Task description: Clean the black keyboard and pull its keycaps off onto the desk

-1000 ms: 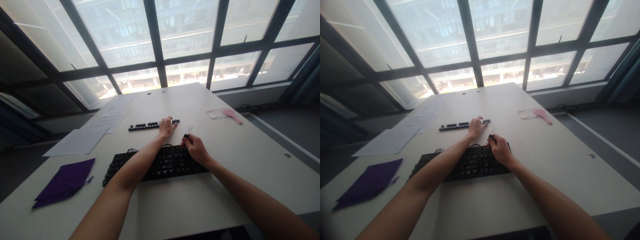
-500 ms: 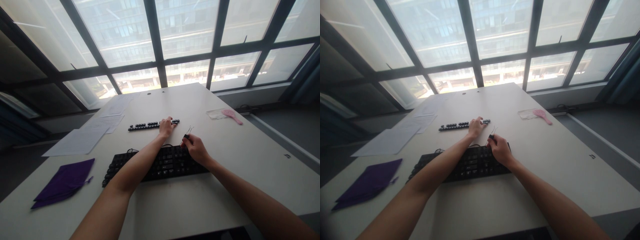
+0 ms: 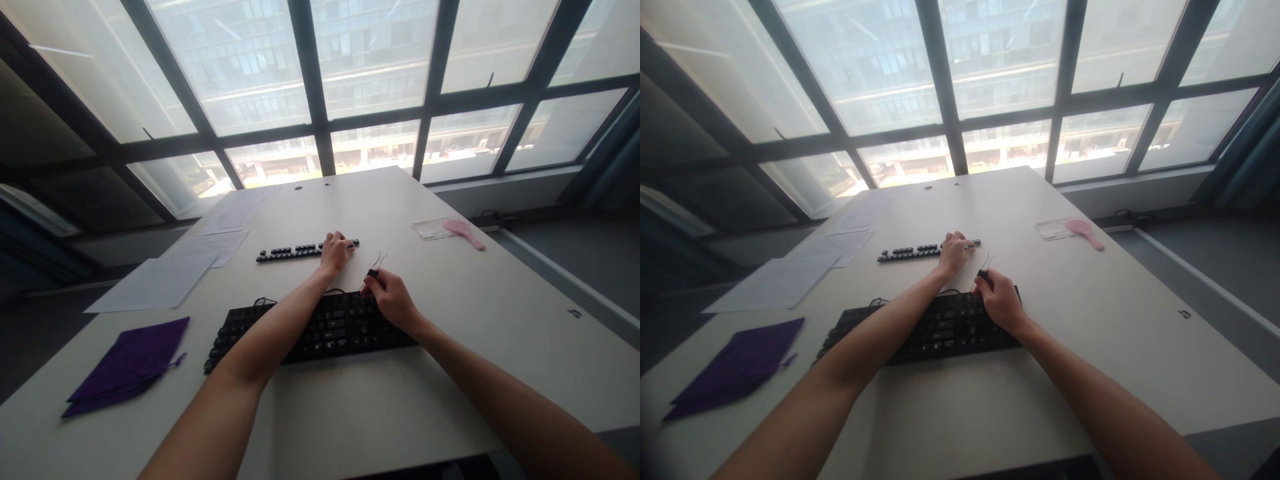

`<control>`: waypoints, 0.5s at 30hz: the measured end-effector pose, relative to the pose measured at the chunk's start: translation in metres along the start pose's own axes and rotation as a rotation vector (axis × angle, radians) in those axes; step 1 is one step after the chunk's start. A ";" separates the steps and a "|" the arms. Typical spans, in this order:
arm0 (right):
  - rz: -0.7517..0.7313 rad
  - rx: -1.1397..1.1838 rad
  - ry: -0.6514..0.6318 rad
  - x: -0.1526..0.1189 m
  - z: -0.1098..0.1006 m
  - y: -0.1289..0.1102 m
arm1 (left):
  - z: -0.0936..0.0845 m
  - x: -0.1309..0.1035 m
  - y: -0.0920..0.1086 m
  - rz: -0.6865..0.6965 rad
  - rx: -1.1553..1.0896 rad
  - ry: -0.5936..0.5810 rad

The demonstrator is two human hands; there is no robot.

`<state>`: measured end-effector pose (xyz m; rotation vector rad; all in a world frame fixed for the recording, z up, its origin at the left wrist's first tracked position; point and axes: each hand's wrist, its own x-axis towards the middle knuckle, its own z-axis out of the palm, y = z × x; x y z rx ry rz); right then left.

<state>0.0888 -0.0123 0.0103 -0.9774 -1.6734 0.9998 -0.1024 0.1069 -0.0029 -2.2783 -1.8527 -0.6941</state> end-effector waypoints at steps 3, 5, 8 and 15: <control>-0.001 0.003 -0.003 0.000 0.000 0.000 | 0.001 0.000 -0.003 -0.020 -0.003 0.015; -0.002 0.003 -0.006 -0.001 0.000 -0.001 | 0.000 0.000 -0.003 -0.031 -0.016 0.028; -0.003 0.001 -0.005 -0.001 0.000 -0.001 | 0.000 -0.001 -0.004 -0.047 -0.040 0.051; -0.005 -0.001 -0.005 -0.001 -0.001 0.000 | -0.002 -0.001 -0.003 -0.050 -0.025 0.057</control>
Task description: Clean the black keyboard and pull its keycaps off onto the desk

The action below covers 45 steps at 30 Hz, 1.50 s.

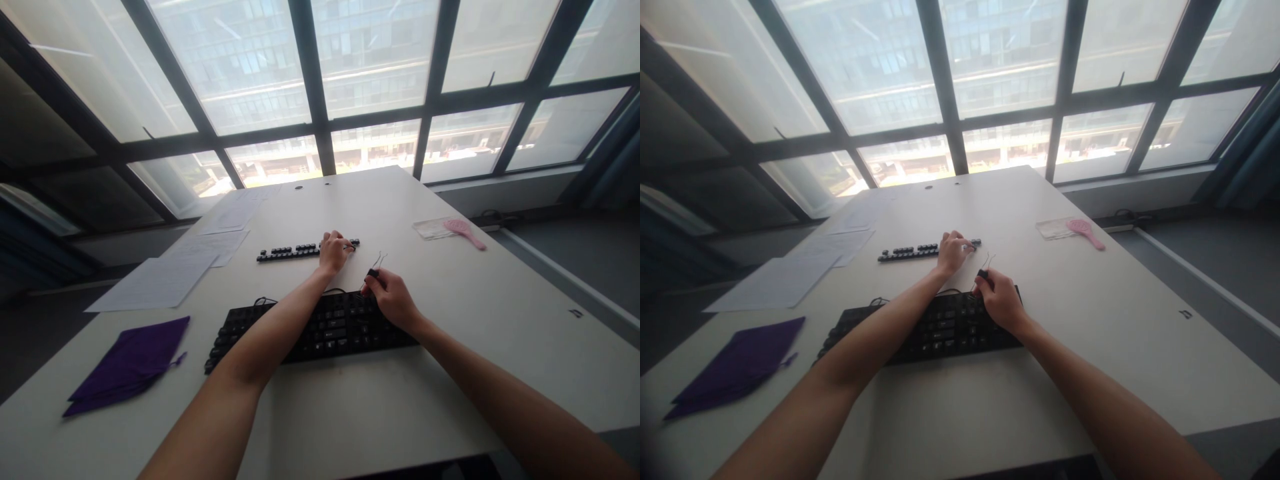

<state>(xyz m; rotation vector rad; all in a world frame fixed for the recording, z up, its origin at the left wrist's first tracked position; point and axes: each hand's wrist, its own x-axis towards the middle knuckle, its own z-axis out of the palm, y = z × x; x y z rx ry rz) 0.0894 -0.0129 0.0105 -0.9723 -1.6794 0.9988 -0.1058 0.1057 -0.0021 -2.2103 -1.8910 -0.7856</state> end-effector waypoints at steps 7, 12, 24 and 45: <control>0.000 0.006 0.001 0.000 0.000 0.001 | -0.001 0.000 0.004 0.061 0.051 -0.020; -0.004 0.003 -0.001 0.000 0.000 0.001 | 0.003 0.000 0.001 0.050 0.032 0.011; -0.003 -0.004 -0.004 0.000 0.000 0.001 | 0.008 0.002 -0.002 -0.074 -0.049 0.001; -0.009 0.005 -0.008 0.000 0.001 -0.001 | -0.006 0.000 -0.003 -0.199 -0.032 -0.134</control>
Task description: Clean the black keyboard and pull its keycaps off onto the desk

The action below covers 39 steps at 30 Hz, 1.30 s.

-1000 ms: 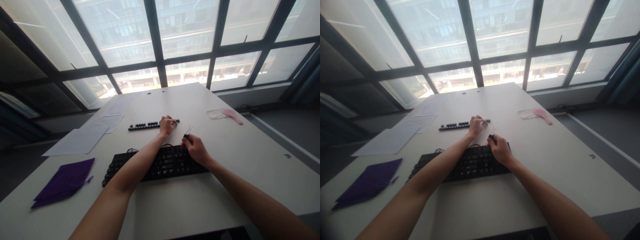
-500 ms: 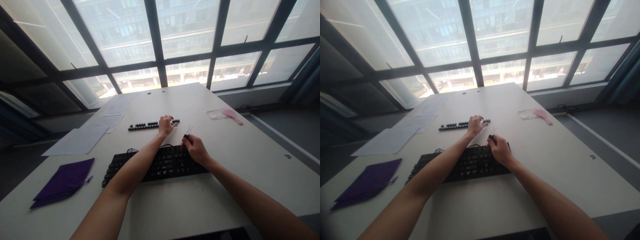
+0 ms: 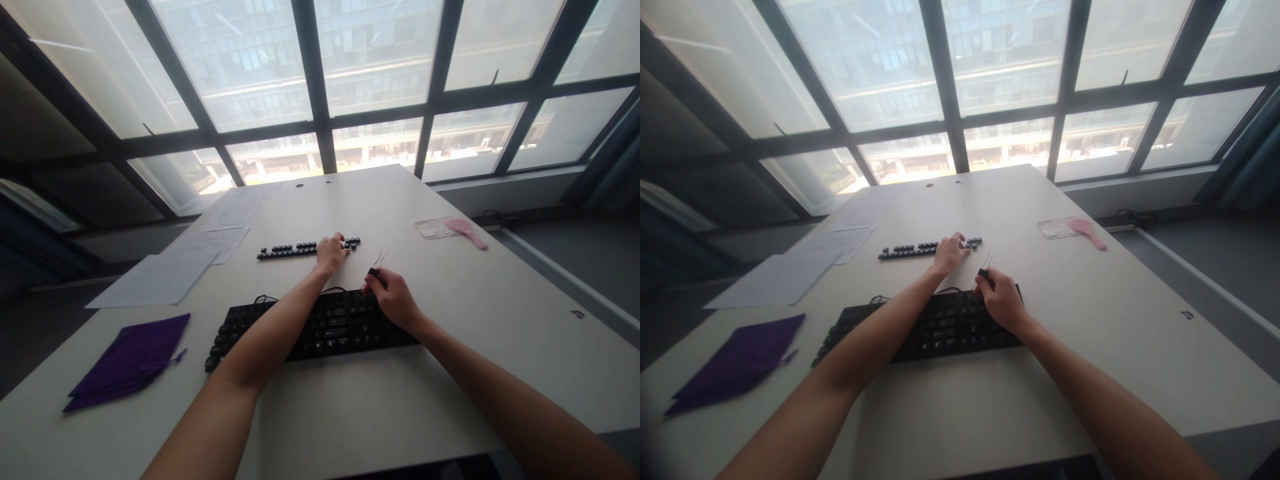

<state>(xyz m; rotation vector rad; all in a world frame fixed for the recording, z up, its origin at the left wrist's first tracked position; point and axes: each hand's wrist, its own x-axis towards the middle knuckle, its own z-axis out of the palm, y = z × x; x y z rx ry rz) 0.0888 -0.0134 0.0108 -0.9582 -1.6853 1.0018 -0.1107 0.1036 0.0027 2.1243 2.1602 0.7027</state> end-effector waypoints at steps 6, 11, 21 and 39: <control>0.005 -0.011 -0.001 0.000 0.000 -0.001 | 0.000 0.000 0.000 0.028 0.036 0.029; -0.003 -0.027 -0.001 0.000 -0.001 -0.002 | -0.002 0.000 0.001 0.106 0.073 0.053; 0.003 -0.011 -0.003 0.000 0.000 0.000 | 0.000 0.000 0.003 0.130 0.083 0.054; -0.004 -0.012 -0.006 0.000 0.000 0.002 | 0.000 -0.003 0.014 0.242 0.098 0.060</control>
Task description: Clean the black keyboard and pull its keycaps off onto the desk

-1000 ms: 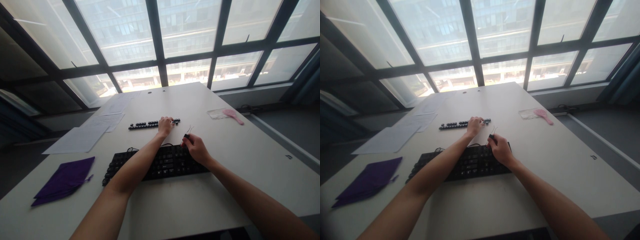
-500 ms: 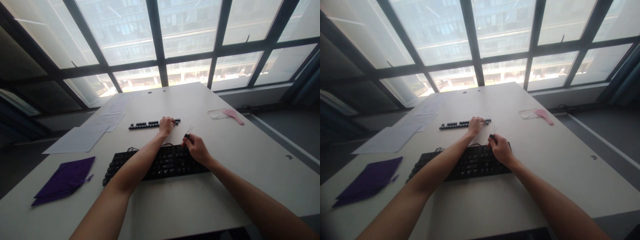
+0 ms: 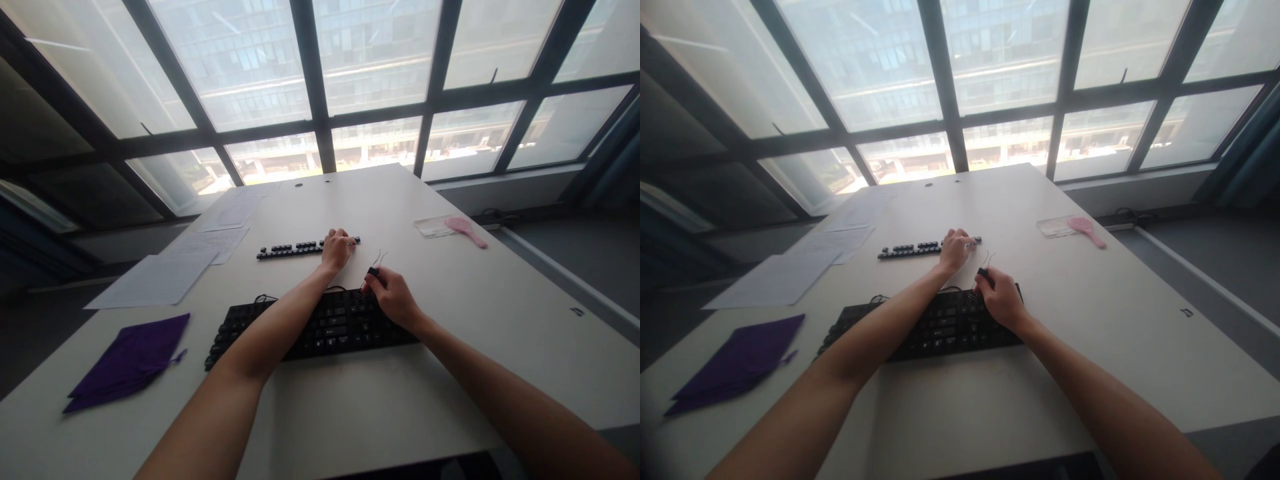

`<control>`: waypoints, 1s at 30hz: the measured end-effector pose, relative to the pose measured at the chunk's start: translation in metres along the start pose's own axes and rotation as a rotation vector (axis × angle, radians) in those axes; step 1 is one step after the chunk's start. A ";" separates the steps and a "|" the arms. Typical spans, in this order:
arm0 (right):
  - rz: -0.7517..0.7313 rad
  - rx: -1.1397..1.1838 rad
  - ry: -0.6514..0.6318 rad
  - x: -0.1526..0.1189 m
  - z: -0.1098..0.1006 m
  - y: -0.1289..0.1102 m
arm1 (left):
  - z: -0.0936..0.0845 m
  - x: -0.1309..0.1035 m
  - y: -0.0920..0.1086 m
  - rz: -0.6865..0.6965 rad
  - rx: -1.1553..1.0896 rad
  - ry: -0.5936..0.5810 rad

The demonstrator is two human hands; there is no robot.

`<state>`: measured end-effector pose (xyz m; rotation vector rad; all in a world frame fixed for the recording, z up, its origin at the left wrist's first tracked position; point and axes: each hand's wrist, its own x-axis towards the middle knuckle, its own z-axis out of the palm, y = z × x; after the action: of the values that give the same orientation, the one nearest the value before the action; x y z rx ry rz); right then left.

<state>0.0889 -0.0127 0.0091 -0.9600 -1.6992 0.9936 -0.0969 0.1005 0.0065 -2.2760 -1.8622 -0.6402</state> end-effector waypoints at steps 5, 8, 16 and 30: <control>0.001 -0.010 0.004 0.000 0.000 -0.001 | 0.003 -0.001 0.000 0.001 -0.003 0.013; 0.007 -0.010 0.002 0.000 0.000 -0.002 | 0.003 -0.001 -0.001 -0.023 -0.020 0.018; 0.005 -0.026 0.006 0.000 0.000 -0.002 | -0.002 0.000 -0.001 -0.067 -0.049 0.035; 0.001 -0.025 0.001 0.000 -0.001 -0.002 | 0.002 -0.001 -0.011 -0.164 -0.039 -0.010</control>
<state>0.0895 -0.0134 0.0107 -0.9777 -1.7135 0.9747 -0.1073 0.1034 0.0023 -2.1681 -2.0747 -0.6937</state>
